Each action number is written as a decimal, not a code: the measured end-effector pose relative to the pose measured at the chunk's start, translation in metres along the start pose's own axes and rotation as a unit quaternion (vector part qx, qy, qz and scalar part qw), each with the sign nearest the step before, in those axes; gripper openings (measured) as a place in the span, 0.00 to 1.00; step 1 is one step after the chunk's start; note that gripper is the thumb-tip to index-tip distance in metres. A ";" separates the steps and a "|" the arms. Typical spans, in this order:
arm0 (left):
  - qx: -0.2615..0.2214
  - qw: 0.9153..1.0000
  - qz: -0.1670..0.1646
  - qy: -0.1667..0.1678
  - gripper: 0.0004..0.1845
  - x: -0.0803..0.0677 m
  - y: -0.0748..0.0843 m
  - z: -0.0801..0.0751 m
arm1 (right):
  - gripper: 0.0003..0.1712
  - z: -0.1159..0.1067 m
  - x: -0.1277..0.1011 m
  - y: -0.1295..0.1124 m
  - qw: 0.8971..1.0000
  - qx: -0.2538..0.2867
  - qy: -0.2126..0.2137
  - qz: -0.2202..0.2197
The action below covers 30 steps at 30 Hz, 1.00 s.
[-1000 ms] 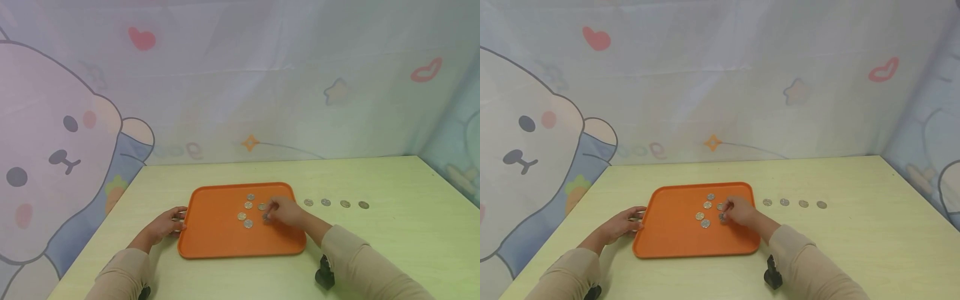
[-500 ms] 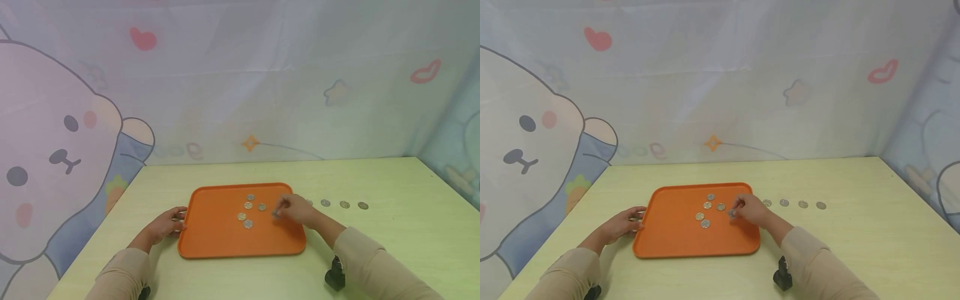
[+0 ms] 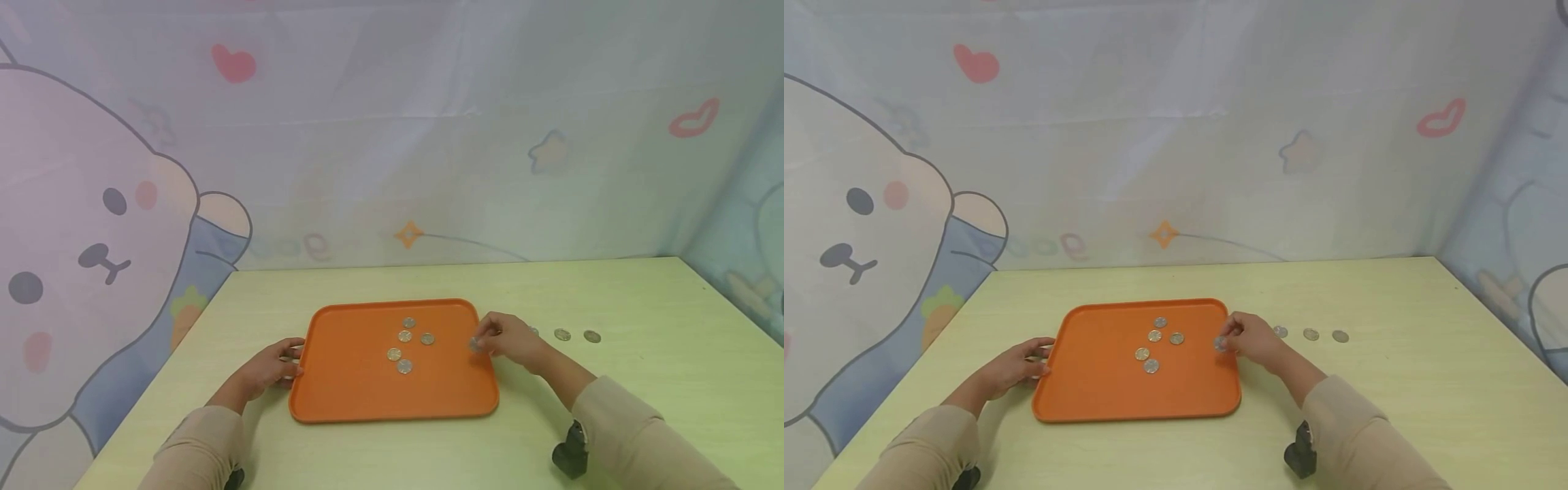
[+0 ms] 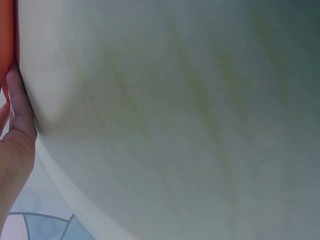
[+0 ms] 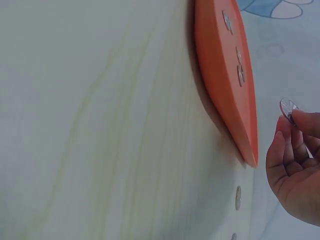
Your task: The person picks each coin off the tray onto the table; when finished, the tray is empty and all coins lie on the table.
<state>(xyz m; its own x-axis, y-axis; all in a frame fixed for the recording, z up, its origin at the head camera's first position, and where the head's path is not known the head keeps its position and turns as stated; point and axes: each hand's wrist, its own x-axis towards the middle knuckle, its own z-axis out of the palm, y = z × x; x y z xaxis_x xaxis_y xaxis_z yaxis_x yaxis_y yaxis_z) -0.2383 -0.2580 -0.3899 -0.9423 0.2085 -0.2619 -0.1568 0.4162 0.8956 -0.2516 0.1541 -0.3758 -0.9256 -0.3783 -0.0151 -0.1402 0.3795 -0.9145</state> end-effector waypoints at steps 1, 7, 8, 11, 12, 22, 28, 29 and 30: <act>0.000 1.000 -0.001 0.001 0.31 0.000 0.000 0.000 | 0.07 -0.002 -0.001 0.000 1.000 -0.001 0.002 0.001; -0.002 1.000 -0.002 -0.001 0.31 0.000 -0.001 0.000 | 0.07 -0.013 -0.008 0.003 1.000 -0.001 0.012 0.013; -0.002 1.000 -0.002 -0.001 0.31 0.000 -0.001 0.000 | 0.07 -0.015 -0.008 0.003 1.000 -0.003 0.015 0.016; -0.001 1.000 -0.001 -0.002 0.31 0.000 -0.001 -0.001 | 0.08 -0.020 -0.010 0.006 1.000 -0.007 0.022 0.019; 0.000 1.000 -0.001 -0.003 0.31 0.001 -0.001 -0.001 | 0.09 -0.022 -0.011 0.008 0.999 -0.008 0.023 0.021; 0.001 1.000 -0.001 0.000 0.30 0.000 0.001 0.000 | 0.09 -0.033 -0.017 0.018 0.999 -0.018 0.032 0.028; 0.001 1.000 -0.001 0.000 0.31 0.000 0.000 0.000 | 0.08 -0.034 -0.021 0.019 0.998 -0.029 0.032 0.039; 0.000 1.000 -0.001 0.000 0.31 0.000 0.000 0.000 | 0.08 -0.034 -0.021 0.020 0.998 -0.029 0.033 0.043; -0.001 1.000 -0.001 0.000 0.31 0.000 0.000 0.000 | 0.07 -0.035 -0.022 0.020 0.998 -0.029 0.032 0.046</act>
<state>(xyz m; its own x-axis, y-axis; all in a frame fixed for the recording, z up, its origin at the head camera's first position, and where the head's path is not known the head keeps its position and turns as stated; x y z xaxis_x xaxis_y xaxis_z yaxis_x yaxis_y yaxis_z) -0.2384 -0.2582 -0.3898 -0.9420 0.2086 -0.2630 -0.1582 0.4150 0.8960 -0.2465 0.1990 -0.3798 -0.9558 -0.2856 -0.0696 -0.0724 0.4583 -0.8858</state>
